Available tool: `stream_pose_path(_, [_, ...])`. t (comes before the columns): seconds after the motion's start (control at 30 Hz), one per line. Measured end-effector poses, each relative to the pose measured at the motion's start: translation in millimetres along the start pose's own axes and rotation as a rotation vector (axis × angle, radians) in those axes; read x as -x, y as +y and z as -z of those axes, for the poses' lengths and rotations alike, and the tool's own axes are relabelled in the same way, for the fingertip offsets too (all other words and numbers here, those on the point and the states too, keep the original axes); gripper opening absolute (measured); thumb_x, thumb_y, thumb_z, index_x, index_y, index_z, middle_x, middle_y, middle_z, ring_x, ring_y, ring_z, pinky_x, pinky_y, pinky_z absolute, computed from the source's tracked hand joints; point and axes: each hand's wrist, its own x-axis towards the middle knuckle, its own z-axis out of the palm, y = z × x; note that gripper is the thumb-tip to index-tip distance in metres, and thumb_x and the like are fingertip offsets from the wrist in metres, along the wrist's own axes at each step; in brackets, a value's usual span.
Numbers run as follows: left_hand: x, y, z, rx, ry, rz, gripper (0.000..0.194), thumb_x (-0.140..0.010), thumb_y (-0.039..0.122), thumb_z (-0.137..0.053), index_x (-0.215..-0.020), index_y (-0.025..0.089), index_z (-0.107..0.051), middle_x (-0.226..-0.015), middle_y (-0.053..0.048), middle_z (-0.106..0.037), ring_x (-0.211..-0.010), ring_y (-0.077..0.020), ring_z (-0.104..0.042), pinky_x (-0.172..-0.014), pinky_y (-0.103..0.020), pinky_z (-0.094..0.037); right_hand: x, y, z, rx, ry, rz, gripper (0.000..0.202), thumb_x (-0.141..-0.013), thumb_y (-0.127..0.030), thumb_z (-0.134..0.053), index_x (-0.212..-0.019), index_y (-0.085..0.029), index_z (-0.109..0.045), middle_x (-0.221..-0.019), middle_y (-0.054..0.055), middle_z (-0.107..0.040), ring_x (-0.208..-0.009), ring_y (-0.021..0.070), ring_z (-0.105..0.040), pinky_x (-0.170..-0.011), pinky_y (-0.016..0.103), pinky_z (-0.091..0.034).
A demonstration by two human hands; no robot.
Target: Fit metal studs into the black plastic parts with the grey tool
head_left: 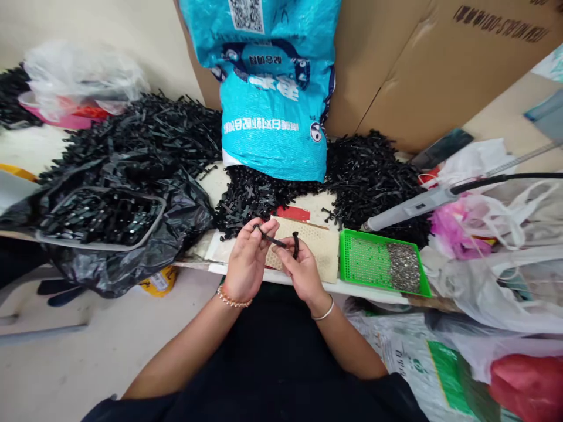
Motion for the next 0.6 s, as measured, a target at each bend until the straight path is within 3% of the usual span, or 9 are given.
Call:
stream_pose_path(0.13, [10.6, 1.5, 9.2, -0.207, -0.05, -0.013, 0.027, -0.082, 0.036, -0.079, -0.1, 0.022, -0.064, -0.115, -0.007, -0.074, -0.11, -0.0203, -0.067, -0.096, -0.034, -0.052, -3.7, -4.3, 11.0, -0.052, 0.059, 0.04, 0.031, -0.079, -0.046, -0.077, -0.094, -0.023, -0.065, -0.078, -0.002, -0.066, -0.049, 0.0051, -0.036, -0.043, 0.02, -0.027])
stream_pose_path(0.23, [13.6, 8.1, 18.9, -0.474, -0.15, 0.032, 0.023, -0.079, 0.035, -0.082, -0.085, 0.018, -0.067, -0.106, -0.007, -0.072, -0.093, -0.0179, -0.067, -0.079, -0.029, -0.054, -8.2, -12.2, 24.0, 0.079, 0.008, 0.059, 0.026, -0.08, -0.045, -0.075, -0.092, -0.023, -0.067, -0.076, -0.002, -0.064, -0.054, 0.0072, -0.041, -0.047, 0.021, -0.032])
stream_pose_path(0.37, [11.7, 13.3, 22.2, -0.664, -0.245, 0.112, 0.035, -0.075, 0.037, -0.084, -0.102, 0.018, -0.072, -0.081, -0.002, -0.07, -0.069, -0.0138, -0.059, -0.065, -0.026, -0.048, -13.2, -22.7, 31.5, 0.326, -0.156, 0.135, 0.023, -0.081, -0.041, -0.075, -0.093, -0.023, -0.07, -0.088, 0.001, -0.066, -0.078, 0.013, -0.057, -0.073, 0.027, -0.048])
stream_pose_path(0.5, [11.7, 9.1, 19.9, -0.612, -0.182, 0.215, 0.036, -0.075, 0.043, -0.081, -0.1, 0.017, -0.076, -0.083, -0.004, -0.07, -0.064, -0.0109, -0.052, -0.058, -0.023, -0.039, -11.7, -24.5, 38.7, 0.322, -0.066, 0.194, 0.029, -0.093, -0.048, -0.06, -0.111, -0.027, -0.069, -0.1, 0.003, -0.063, -0.087, 0.0148, -0.057, -0.082, 0.031, -0.05])
stream_pose_path(0.6, [13.2, 5.5, 18.4, -0.467, -0.123, 0.374, 0.036, -0.072, 0.043, -0.084, -0.095, 0.016, -0.076, -0.084, -0.004, -0.07, -0.06, -0.0083, -0.047, -0.052, -0.021, -0.031, -3.3, -26.9, 49.4, 0.377, 0.034, 0.361, 0.028, -0.095, -0.048, -0.056, -0.104, -0.028, -0.073, -0.106, 0.004, -0.058, -0.098, 0.0173, -0.056, -0.088, 0.034, -0.05])
